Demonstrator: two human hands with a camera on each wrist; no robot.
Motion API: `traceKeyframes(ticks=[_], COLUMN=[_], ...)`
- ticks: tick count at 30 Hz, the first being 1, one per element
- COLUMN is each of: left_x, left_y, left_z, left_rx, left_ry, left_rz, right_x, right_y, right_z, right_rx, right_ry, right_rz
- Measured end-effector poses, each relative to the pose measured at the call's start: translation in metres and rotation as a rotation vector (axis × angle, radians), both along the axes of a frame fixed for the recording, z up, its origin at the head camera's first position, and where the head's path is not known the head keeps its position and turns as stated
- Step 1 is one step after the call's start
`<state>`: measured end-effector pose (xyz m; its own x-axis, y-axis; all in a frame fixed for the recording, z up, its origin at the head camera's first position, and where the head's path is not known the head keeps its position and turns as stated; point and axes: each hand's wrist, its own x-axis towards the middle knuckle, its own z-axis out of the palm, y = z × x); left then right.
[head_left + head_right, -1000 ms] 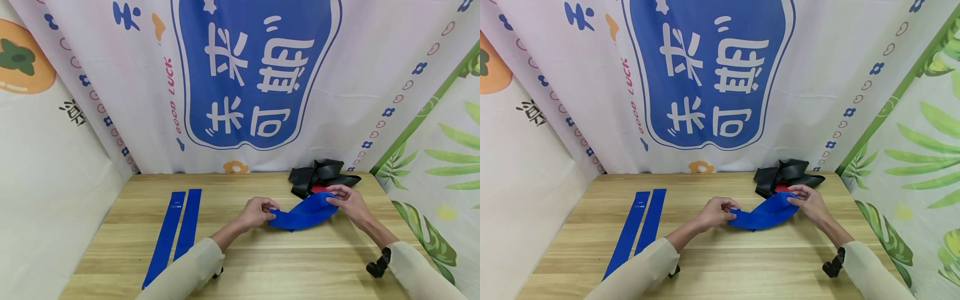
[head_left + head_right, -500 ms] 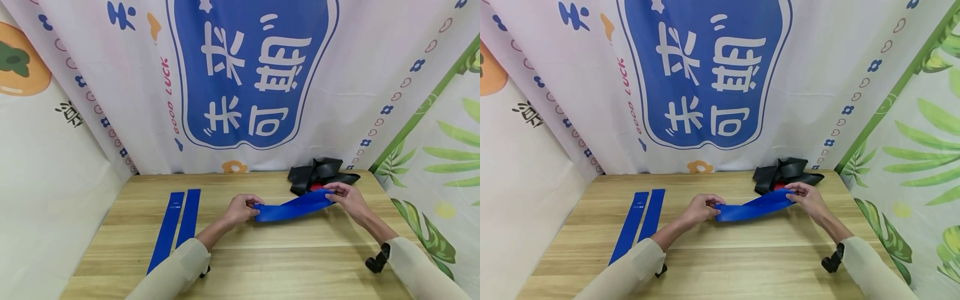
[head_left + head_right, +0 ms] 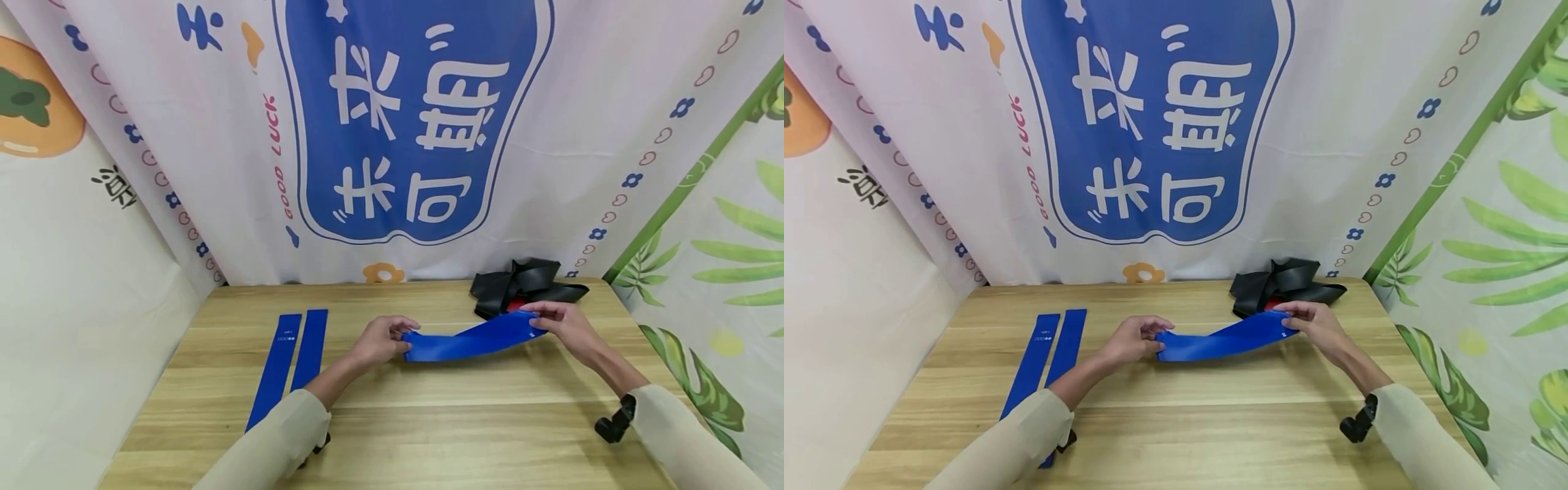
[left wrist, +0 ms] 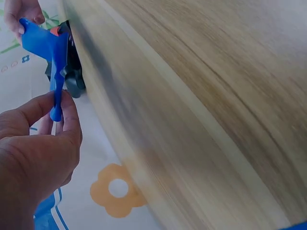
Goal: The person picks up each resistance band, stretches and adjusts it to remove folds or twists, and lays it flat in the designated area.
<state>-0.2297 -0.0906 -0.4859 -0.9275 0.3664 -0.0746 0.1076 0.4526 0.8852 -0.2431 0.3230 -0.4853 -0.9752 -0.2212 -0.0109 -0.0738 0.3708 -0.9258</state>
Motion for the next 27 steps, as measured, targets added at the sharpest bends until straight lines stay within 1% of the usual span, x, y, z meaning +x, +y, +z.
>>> traceKeyframes(ticks=[3,7,10,13,17,21,27], left_x=[0.000,0.000,0.000,-0.001,-0.001,0.000,-0.001], left_y=[-0.002,-0.005,-0.007,-0.010,-0.014,-0.017,-0.019], left_z=[0.001,0.002,0.002,0.001,-0.001,-0.001,-0.001], left_rx=[-0.010,-0.034,-0.033,-0.017,0.004,0.006,0.022], left_ry=[-0.021,-0.024,-0.018,-0.021,-0.028,-0.028,-0.031], left_rz=[0.004,0.012,0.016,0.019,0.016,0.019,0.026], right_x=[0.000,0.000,-0.001,-0.001,-0.001,-0.002,-0.006], right_y=[-0.001,-0.004,-0.005,-0.007,-0.010,-0.013,-0.017], right_z=[0.000,0.001,0.002,0.001,0.001,0.001,0.004], right_rx=[0.015,0.030,0.028,0.003,-0.056,-0.107,-0.126], right_ry=[-0.004,-0.004,-0.003,0.008,0.034,0.049,0.042], right_rz=[0.002,-0.021,-0.025,-0.017,0.013,0.027,-0.009])
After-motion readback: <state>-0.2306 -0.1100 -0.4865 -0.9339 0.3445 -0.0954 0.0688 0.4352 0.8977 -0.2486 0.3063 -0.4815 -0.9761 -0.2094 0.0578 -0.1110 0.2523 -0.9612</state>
